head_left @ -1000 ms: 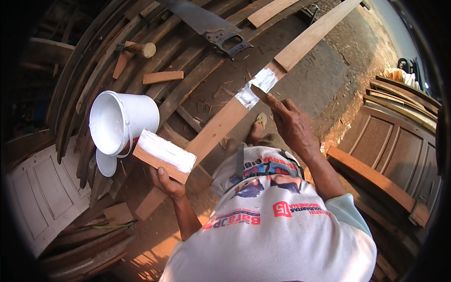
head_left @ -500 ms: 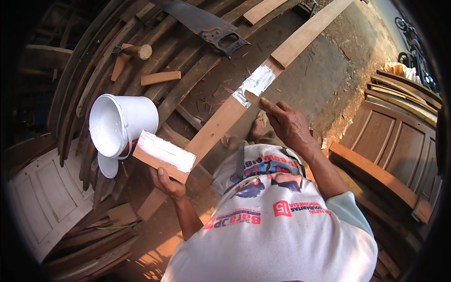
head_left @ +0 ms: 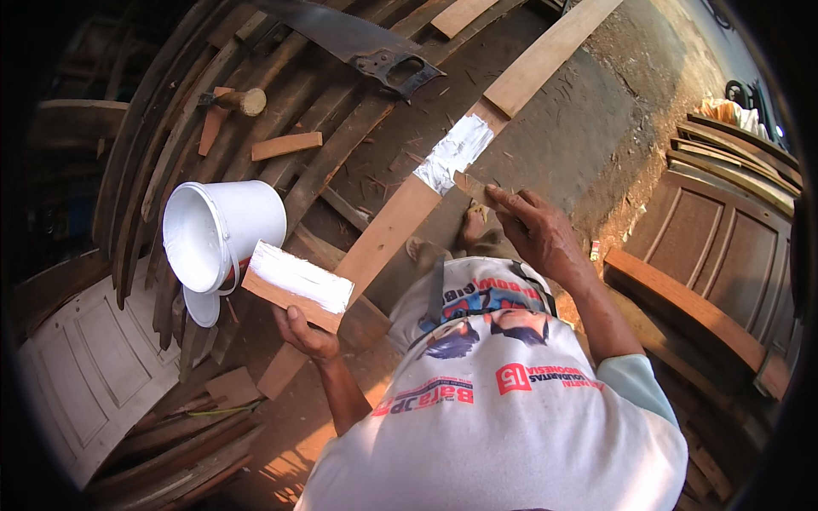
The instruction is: The person applies white paint to a wooden plank using a brush, then uses a hammer to drive nails into the plank. The person works in a cluttered workshop with various tools and materials visible.
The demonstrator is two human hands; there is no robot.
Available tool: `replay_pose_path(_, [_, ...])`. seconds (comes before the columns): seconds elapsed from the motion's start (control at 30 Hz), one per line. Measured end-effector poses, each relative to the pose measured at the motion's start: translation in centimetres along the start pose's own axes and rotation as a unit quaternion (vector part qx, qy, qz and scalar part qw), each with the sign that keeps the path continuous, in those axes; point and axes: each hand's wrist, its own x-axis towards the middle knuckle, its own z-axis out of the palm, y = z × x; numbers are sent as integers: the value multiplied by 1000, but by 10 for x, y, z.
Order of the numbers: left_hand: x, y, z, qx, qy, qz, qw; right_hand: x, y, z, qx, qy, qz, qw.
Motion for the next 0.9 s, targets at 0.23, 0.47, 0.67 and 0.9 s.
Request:
replay_pose_path(0.23, [-4, -13, -11, 60, -11, 24, 998, 31, 13, 3, 18, -36, -55, 998])
replay_pose_path(0.47, [-2, 4, -2, 49, -10, 4, 999, 11, 18, -6, 104, -85, -42, 990])
replay_pose_path(0.67, [-2, -8, -12, 122, 4, 24, 992, 32, 17, 14, 137, -72, -62, 986])
replay_pose_path(0.9, [-6, -16, -16, 143, 0, 62, 988, 33, 19, 7, 145, -71, -53, 985])
